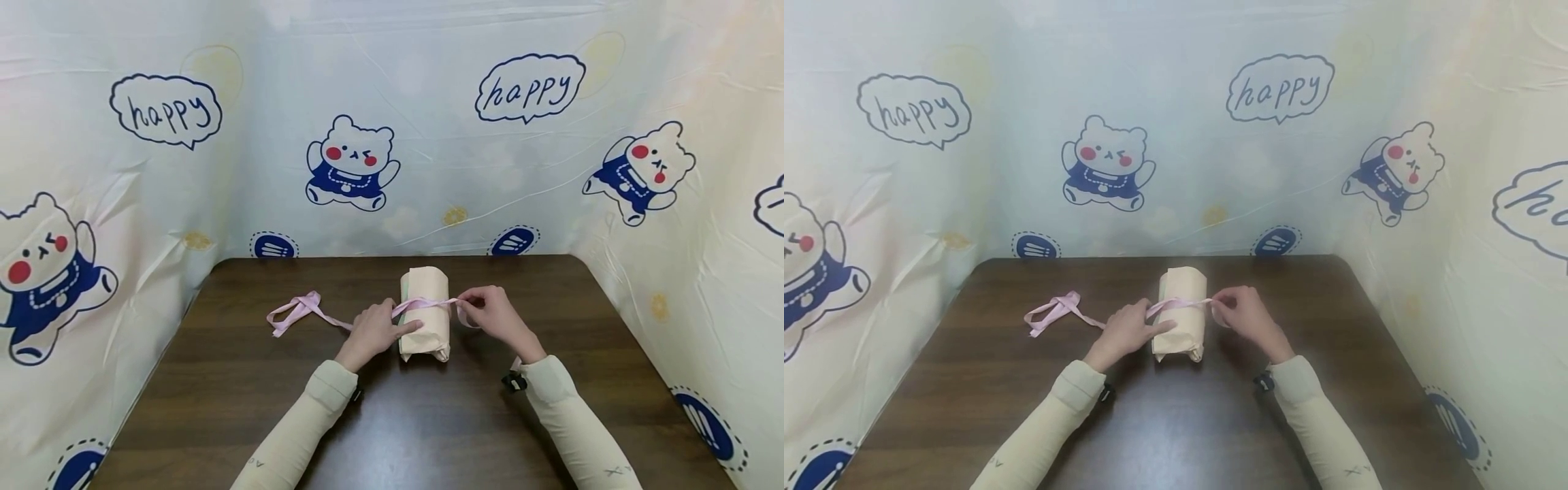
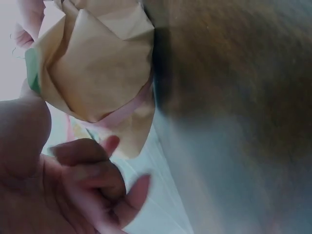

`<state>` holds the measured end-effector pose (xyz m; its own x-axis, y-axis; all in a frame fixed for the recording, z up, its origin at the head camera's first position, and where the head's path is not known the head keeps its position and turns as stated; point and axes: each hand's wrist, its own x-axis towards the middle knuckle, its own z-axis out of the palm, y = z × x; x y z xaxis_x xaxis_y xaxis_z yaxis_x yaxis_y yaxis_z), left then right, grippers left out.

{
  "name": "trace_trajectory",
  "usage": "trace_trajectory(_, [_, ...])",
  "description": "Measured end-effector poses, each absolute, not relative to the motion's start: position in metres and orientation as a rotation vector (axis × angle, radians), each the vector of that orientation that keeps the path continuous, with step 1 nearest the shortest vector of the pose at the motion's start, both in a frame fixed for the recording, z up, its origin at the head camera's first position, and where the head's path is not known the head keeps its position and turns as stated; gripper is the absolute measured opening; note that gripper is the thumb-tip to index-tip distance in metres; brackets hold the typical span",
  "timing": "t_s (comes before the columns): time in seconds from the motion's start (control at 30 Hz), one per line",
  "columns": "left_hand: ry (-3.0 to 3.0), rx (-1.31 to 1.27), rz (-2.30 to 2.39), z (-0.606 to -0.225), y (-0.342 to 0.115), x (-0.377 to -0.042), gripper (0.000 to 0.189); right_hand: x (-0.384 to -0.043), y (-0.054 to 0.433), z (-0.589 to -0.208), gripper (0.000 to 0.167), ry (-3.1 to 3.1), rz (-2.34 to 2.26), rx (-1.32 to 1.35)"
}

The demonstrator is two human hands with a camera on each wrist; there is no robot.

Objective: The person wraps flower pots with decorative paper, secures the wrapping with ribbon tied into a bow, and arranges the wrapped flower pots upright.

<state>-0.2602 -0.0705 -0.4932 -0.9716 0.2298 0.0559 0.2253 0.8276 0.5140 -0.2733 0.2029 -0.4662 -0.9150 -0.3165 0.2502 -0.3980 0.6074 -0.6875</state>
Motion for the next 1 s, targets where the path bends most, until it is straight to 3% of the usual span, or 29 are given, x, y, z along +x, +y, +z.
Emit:
trace_trajectory(0.2, [3.060,0.443,0.797,-0.492,-0.071,-0.260,0.061,-0.272,0.205,-0.463,0.007,-2.703,1.227,0.603])
trace_trajectory(0.57, [3.038,0.432,0.765,-0.496,-0.066,-0.257,0.067,-0.263,0.200,-0.448,0.009,-2.545,1.243,0.657])
trace_trajectory(0.77, [3.022,0.447,0.778,-0.498,-0.069,-0.259,0.069,-0.263,0.210,-0.461,0.007,-2.728,1.261,0.546])
trace_trajectory(1.0, [2.908,0.524,0.851,-0.494,-0.075,-0.263,0.069,-0.268,0.212,-0.482,0.016,-2.857,1.252,0.598])
